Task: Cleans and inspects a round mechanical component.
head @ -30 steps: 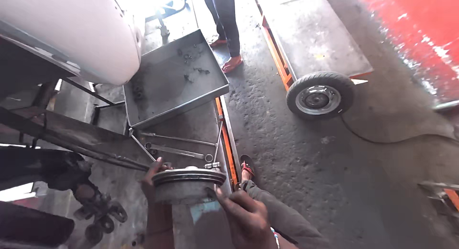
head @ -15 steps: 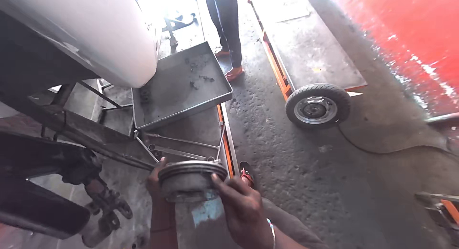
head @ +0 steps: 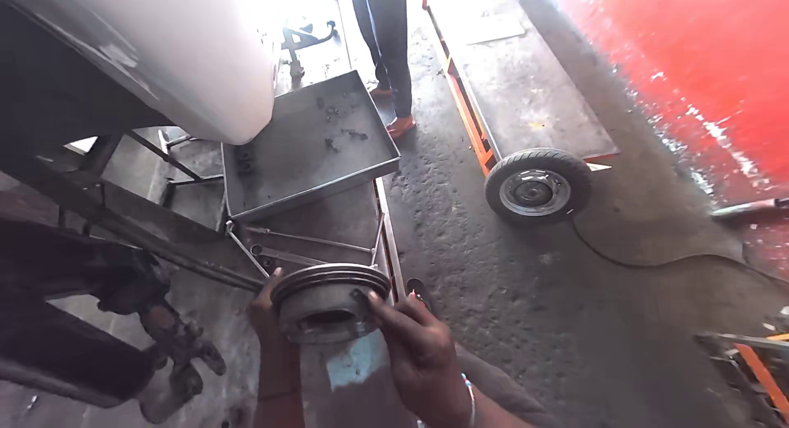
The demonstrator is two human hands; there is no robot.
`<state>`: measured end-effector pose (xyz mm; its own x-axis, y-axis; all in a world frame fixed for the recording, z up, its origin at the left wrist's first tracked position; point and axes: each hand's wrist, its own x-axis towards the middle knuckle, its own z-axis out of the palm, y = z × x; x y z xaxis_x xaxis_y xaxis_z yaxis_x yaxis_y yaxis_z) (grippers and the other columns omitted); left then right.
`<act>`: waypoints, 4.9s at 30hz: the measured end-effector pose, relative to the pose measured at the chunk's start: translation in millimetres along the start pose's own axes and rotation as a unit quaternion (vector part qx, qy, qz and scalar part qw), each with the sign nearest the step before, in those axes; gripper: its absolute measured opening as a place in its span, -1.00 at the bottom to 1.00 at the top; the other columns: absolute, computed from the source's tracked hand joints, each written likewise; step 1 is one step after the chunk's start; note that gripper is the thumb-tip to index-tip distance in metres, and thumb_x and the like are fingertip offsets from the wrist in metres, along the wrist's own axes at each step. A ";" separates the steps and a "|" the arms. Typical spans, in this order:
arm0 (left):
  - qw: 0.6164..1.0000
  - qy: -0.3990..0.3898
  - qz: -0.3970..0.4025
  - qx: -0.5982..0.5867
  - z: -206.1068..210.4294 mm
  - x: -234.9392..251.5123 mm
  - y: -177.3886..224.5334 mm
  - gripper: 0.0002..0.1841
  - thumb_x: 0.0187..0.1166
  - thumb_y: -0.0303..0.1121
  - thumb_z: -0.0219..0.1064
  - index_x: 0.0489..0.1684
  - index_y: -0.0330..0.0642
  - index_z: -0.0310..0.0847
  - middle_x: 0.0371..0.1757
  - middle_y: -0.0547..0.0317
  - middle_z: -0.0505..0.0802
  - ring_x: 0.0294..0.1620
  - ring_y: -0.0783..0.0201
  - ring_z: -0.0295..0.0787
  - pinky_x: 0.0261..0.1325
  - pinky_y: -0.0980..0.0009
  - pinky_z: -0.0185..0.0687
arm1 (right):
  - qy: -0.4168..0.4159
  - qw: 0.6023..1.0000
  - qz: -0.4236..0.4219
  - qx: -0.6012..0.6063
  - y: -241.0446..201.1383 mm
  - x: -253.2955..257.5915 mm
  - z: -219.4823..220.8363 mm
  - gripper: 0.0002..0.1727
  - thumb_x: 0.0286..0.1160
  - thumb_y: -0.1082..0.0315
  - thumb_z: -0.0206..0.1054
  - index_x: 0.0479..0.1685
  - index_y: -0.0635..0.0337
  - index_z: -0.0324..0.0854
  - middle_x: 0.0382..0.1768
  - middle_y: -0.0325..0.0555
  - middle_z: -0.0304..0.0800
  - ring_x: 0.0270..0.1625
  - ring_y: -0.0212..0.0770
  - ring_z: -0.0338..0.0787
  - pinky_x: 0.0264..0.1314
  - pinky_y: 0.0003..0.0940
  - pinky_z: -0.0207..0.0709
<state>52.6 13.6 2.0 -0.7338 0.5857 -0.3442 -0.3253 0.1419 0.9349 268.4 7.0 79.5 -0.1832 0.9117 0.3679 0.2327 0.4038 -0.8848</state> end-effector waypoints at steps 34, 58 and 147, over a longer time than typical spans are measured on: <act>0.986 -0.117 -0.055 -0.108 -5.0 11.7 0.1 -0.62 0.77 -0.32 -0.02 -0.54 -0.07 0.56 -0.69 0.36 0.61 -0.69 0.53 0.54 -0.52 0.61 0.57 | -0.168 0.982 0.084 0.012 14.1 -10.3 -37.9 -0.61 0.87 0.15 0.05 -0.10 0.23 0.70 -0.63 -0.13 0.60 -0.62 -0.28 0.57 -0.55 -0.35 0.45; 0.982 -0.139 -0.080 -0.102 4.6 8.6 16.9 -0.62 0.76 -0.37 -0.03 -0.57 -0.03 0.52 -0.69 0.39 0.63 -0.70 0.53 0.55 -0.55 0.63 0.55 | -0.602 0.783 0.134 -0.085 8.7 -63.1 -11.4 -0.70 0.71 0.38 0.12 0.12 0.39 0.68 -0.05 0.32 0.80 -0.06 0.33 0.85 -0.10 0.27 0.66; 0.968 -0.208 -0.113 -0.085 11.3 -10.4 35.2 -0.48 0.83 -0.23 -0.20 -0.71 0.11 0.42 -0.71 0.45 0.61 -0.61 0.49 0.63 -0.32 0.53 0.68 | -0.106 0.994 -0.010 0.002 -2.8 -32.5 -20.2 -0.77 0.52 0.46 0.28 -0.03 0.18 0.85 0.02 0.00 0.90 0.07 -0.18 0.83 0.21 -0.42 0.67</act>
<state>55.5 21.5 39.5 -0.3412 0.8306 -0.4401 -0.5681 0.1908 0.8005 293.0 -22.2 75.8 -0.3843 0.8671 0.3168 0.2229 0.4202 -0.8796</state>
